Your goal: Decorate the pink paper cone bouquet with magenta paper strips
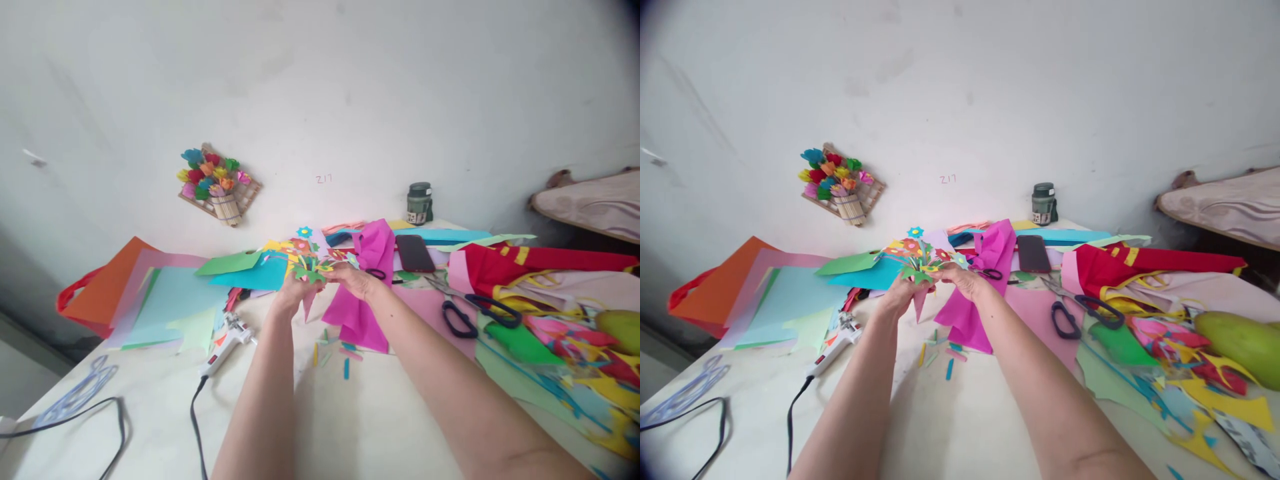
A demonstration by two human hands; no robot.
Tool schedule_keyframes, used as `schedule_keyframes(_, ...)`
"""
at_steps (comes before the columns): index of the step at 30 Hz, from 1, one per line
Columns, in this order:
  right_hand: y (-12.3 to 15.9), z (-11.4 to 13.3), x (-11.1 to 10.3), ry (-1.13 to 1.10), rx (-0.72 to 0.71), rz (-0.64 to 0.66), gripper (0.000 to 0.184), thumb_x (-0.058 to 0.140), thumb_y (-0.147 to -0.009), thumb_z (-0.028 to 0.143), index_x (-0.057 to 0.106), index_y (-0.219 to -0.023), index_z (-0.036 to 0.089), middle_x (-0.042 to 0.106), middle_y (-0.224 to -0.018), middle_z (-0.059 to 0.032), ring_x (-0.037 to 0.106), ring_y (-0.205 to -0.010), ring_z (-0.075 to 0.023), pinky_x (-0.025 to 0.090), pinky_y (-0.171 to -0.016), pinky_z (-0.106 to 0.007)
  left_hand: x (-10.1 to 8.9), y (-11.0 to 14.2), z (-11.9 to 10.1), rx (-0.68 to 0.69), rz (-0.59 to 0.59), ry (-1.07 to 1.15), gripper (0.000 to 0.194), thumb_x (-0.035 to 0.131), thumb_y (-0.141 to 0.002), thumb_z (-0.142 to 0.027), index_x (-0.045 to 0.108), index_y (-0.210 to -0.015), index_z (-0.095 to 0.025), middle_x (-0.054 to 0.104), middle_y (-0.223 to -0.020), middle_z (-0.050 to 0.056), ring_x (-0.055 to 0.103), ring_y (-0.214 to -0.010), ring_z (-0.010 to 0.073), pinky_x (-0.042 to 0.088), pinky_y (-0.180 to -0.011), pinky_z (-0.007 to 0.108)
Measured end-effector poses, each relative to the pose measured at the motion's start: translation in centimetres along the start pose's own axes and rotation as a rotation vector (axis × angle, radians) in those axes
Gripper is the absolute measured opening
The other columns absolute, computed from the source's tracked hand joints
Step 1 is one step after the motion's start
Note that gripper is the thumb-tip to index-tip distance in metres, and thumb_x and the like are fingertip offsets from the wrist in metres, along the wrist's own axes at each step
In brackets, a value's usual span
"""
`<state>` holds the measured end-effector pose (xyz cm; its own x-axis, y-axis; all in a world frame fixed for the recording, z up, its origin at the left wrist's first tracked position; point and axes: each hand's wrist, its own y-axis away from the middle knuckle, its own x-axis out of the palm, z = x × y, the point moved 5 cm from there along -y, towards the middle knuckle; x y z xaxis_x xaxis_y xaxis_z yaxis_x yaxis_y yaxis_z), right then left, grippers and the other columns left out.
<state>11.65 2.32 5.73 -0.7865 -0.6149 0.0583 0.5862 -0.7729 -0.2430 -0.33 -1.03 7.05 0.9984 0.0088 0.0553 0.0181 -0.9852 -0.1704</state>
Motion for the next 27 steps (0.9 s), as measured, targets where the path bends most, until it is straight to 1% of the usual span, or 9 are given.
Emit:
schedule_keyframes(4, -0.2, 0.2, 0.2, -0.077, -0.049, -0.012, 0.033, 0.075, -0.055, 0.044, 0.069, -0.076, 0.019, 0.069, -0.076, -0.0024, 0.062, -0.083, -0.02, 0.042, -0.083, -0.035, -0.1, -0.2, 0.1, 0.081, 0.026, 0.028, 0.048, 0.082, -0.038, -0.022, 0.066, -0.083, -0.015, 0.067, -0.068, 0.004, 0.06, -0.057, 0.0162, 0.051, -0.058, 0.032)
schedule_keyframes(6, -0.3, 0.4, 0.4, -0.108, -0.062, -0.017, 0.034, 0.076, -0.054, 0.042, 0.069, -0.077, 0.019, 0.069, -0.077, -0.0021, 0.063, -0.083, -0.0199, 0.043, -0.083, -0.035, -0.3, -0.4, 0.3, 0.14, 0.027, 0.043, 0.049, 0.081, -0.043, -0.023, 0.066, -0.088, -0.016, 0.069, -0.073, 0.005, 0.063, -0.065, 0.02, 0.053, -0.065, 0.034)
schedule_keyframes(9, -0.3, 1.0, 0.8, -0.124, -0.082, 0.018, 0.033, 0.077, -0.055, 0.04, 0.069, -0.079, 0.018, 0.07, -0.08, -0.0019, 0.062, -0.086, -0.0196, 0.044, -0.084, -0.035, -0.8, -0.7, 0.7, 0.217, 0.028, 0.038, 0.044, 0.079, -0.05, -0.025, 0.066, -0.092, -0.018, 0.07, -0.084, 0.007, 0.066, -0.079, 0.0247, 0.053, -0.074, 0.039)
schedule_keyframes(13, 0.0, 1.7, 1.4, -0.093, -0.092, 0.059, 0.033, 0.078, -0.055, 0.034, 0.069, -0.083, 0.018, 0.07, -0.084, -0.0025, 0.062, -0.092, -0.0199, 0.045, -0.086, -0.035, -1.0, -0.8, 0.8, 0.271, 0.046, 0.025, 0.037, 0.075, -0.057, -0.027, 0.066, -0.092, -0.019, 0.069, -0.098, 0.009, 0.064, -0.091, 0.0273, 0.052, -0.08, 0.042)
schedule_keyframes(15, 0.0, 1.8, 1.5, -0.086, -0.084, 0.055, 0.033, 0.078, -0.055, 0.033, 0.069, -0.083, 0.017, 0.07, -0.084, -0.0031, 0.062, -0.093, -0.0203, 0.045, -0.087, -0.036, -1.1, -0.8, 0.7, 0.288, 0.031, 0.004, 0.036, 0.075, -0.056, -0.025, 0.066, -0.09, -0.019, 0.068, -0.1, 0.01, 0.062, -0.095, 0.0283, 0.052, -0.083, 0.043)
schedule_keyframes(19, 0.0, 1.8, 1.4, -0.093, -0.096, 0.024, 0.035, 0.077, -0.054, 0.032, 0.069, -0.086, 0.018, 0.07, -0.086, -0.0029, 0.062, -0.095, -0.0213, 0.046, -0.086, -0.036, -1.0, -0.5, 0.4, 0.301, 0.053, -0.03, 0.031, 0.075, -0.054, -0.02, 0.067, -0.083, -0.021, 0.067, -0.1, 0.01, 0.058, -0.104, 0.0301, 0.048, -0.09, 0.042)
schedule_keyframes(21, 0.0, 1.8, 1.3, -0.102, -0.09, -0.008, 0.04, 0.078, -0.052, 0.03, 0.068, -0.09, 0.02, 0.07, -0.088, -0.0022, 0.061, -0.097, -0.0218, 0.047, -0.086, -0.036, -1.3, -0.4, 0.4, 0.296, 0.036, -0.032, 0.028, 0.076, -0.052, -0.02, 0.067, -0.079, -0.023, 0.067, -0.097, 0.01, 0.058, -0.104, 0.0307, 0.048, -0.09, 0.042)
schedule_keyframes(23, 0.1, 1.7, 1.2, -0.125, -0.079, -0.033, 0.046, 0.079, -0.049, 0.028, 0.068, -0.093, 0.023, 0.07, -0.09, -0.0017, 0.062, -0.097, -0.0223, 0.048, -0.086, -0.037, -1.7, -0.3, 0.4, 0.298, -0.006, -0.077, 0.029, 0.076, -0.052, -0.02, 0.067, -0.078, -0.023, 0.068, -0.093, 0.009, 0.061, -0.097, 0.0304, 0.049, -0.087, 0.042)
schedule_keyframes(27, 0.4, 2.1, 1.2, -0.17, -0.13, -0.018, 0.048, 0.078, -0.05, 0.03, 0.067, -0.097, 0.024, 0.069, -0.094, -0.0038, 0.063, -0.095, -0.0244, 0.05, -0.081, -0.039, -2.6, -0.3, 0.4, 0.329, -0.074, -0.139, 0.038, 0.076, -0.051, -0.018, 0.065, -0.086, -0.025, 0.069, -0.087, 0.007, 0.063, -0.085, 0.0279, 0.051, -0.079, 0.039)
